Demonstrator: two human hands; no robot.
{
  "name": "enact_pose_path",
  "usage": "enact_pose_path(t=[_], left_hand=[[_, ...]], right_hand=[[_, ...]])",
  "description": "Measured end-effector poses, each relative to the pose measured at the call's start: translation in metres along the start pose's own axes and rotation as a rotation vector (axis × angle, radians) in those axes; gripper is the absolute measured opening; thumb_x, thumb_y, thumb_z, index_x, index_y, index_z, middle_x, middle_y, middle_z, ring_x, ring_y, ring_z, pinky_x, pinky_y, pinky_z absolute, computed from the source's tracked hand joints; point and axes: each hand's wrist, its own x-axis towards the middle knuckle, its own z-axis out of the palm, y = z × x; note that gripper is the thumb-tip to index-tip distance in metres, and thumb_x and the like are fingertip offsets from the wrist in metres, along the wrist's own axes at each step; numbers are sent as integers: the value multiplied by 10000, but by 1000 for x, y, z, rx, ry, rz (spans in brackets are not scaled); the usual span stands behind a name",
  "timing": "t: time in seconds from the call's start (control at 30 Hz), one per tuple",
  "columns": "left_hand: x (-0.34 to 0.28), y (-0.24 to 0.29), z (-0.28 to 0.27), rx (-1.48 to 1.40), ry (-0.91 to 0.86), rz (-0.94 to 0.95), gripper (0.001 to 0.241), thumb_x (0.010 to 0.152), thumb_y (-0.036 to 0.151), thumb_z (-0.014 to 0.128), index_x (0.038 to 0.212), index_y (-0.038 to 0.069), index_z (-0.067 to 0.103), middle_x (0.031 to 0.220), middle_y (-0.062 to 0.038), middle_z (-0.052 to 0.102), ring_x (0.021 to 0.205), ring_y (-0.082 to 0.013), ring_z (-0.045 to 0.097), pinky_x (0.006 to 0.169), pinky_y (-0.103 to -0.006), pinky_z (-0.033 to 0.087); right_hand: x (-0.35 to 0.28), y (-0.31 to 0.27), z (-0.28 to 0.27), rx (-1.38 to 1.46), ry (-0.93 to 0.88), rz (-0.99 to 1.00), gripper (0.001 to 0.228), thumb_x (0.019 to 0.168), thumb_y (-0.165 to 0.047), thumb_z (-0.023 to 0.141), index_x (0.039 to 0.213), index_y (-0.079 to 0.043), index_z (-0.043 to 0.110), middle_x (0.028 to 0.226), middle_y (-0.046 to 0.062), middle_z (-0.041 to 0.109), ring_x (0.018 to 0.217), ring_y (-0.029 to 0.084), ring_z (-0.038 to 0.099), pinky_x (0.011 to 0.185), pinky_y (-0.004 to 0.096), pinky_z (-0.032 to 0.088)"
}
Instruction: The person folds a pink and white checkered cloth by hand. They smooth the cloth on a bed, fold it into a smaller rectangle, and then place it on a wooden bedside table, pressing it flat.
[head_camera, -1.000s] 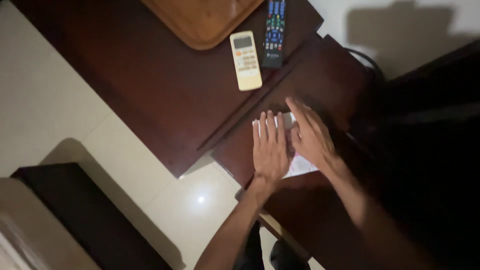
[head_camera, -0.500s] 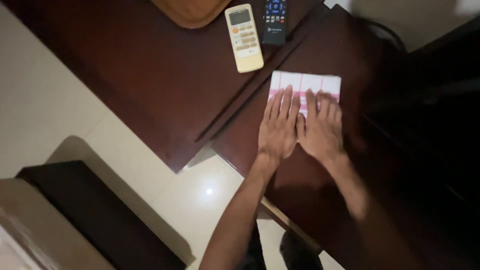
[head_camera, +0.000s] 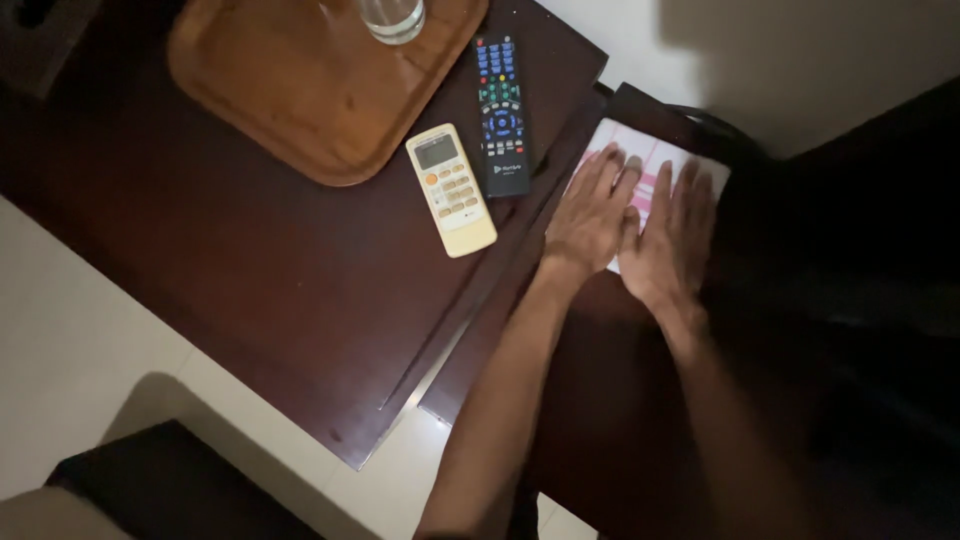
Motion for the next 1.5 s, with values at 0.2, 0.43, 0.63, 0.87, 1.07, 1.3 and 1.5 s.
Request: enact_pose_path(t=[0.2,0.43,0.63,0.87,1.07,1.3,1.5], left_hand=[[6,-8,6,-72,133,119,699,923,268,622,1554,95,379,1663,-190,322,1588,-313,241,1330,-429,173],[-49,-1,-7,-62,142,37,694,956,265,602,1585,100,359,1680,-194,283,1585,-318,217,1325,-447,145],[-97,17,-21,9,101,-34,673,982,264,545,1595,94,326,1678,-183,255,1596,-307,194,1339,-429,115],[-105,18,-25,52,35,-108,677,973,237,506,1602,83,305,1677,-199,232,1566,-325,185,1293,-434,113],[-78,-1,-32,-23,64,14,657,984,220,534,1599,88,342,1680,-185,276,1575,-311,217,1309,-438,135],[-31,-16,-26,-63,19,132,692,953,205,579,1591,85,338,1664,-186,279,1575,-314,216,1310,-444,140],[-16,-18,-26,-5,-47,147,699,949,227,562,1598,112,330,1681,-155,269,1578,-274,208,1308,-402,129]], right_hand=[[3,5,9,-59,35,33,739,1058,-338,459,1653,28,218,1686,327,152,1554,522,104,1269,607,61],[-30,-22,2,-21,-37,-4,725,1038,-359,418,1632,13,232,1699,290,139,1562,485,80,1234,599,21],[-69,-29,4,-54,-26,-61,711,1037,-371,427,1629,-16,255,1701,264,161,1579,432,95,1267,568,43],[-72,-37,-9,-48,-58,-115,691,983,-350,486,1565,-1,356,1615,282,289,1509,445,227,1240,580,132],[-55,-40,1,-22,108,-87,729,970,-335,568,1576,13,360,1639,302,275,1523,500,220,1248,608,169],[-25,-26,16,-72,149,-3,728,1010,-348,563,1589,25,325,1649,341,254,1521,531,205,1234,628,147],[-19,-31,16,-124,170,88,694,1034,-361,537,1606,-25,333,1654,305,277,1538,496,223,1243,632,156]])
